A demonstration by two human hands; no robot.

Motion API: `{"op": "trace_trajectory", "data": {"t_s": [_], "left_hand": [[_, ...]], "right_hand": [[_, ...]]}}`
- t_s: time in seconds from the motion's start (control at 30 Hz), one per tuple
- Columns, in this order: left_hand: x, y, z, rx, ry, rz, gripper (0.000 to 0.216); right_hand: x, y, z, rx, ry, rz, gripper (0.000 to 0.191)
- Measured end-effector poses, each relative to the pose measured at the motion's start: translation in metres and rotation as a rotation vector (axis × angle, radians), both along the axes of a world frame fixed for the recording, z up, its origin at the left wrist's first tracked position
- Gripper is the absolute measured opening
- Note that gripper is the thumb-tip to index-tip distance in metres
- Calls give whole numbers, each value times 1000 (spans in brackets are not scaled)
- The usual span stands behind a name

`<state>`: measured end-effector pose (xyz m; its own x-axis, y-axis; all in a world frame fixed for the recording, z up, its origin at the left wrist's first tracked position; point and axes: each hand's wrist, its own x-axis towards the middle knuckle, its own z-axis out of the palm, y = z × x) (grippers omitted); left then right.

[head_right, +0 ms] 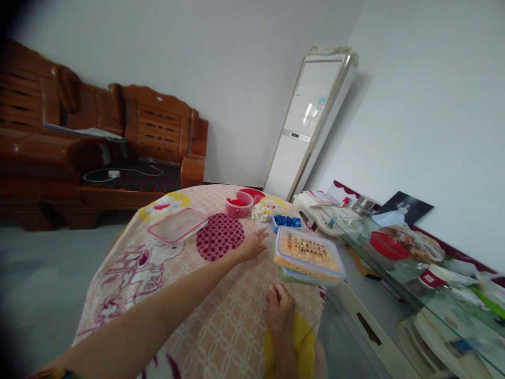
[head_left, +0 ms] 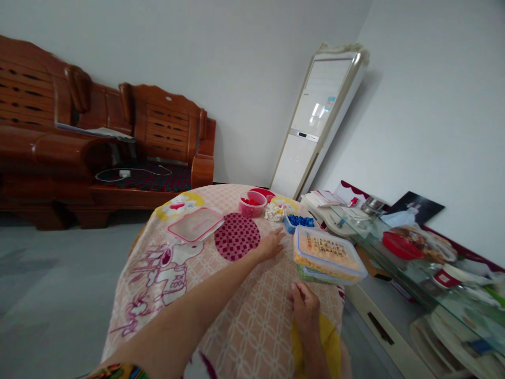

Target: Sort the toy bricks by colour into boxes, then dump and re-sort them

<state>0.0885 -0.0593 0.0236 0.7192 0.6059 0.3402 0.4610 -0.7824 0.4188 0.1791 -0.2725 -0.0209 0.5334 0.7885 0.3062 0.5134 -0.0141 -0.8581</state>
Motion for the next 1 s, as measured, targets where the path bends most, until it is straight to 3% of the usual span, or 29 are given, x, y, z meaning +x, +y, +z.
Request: {"op": "trace_trajectory", "data": {"t_s": [0.2,0.37,0.7,1.0], "left_hand": [[48,29,19,142,184,-103,42],[62,42,21,177,234,-96,38],[48,39,42,242,242,-193,28],[16,7,32,233,170,-150,28]], "right_hand": [[2,0,-6,42,96,-5,38],[2,0,-7,86,174,16,33],[4,1,-11,86,147,11,34],[4,1,-9,56,98,-28,41]]}}
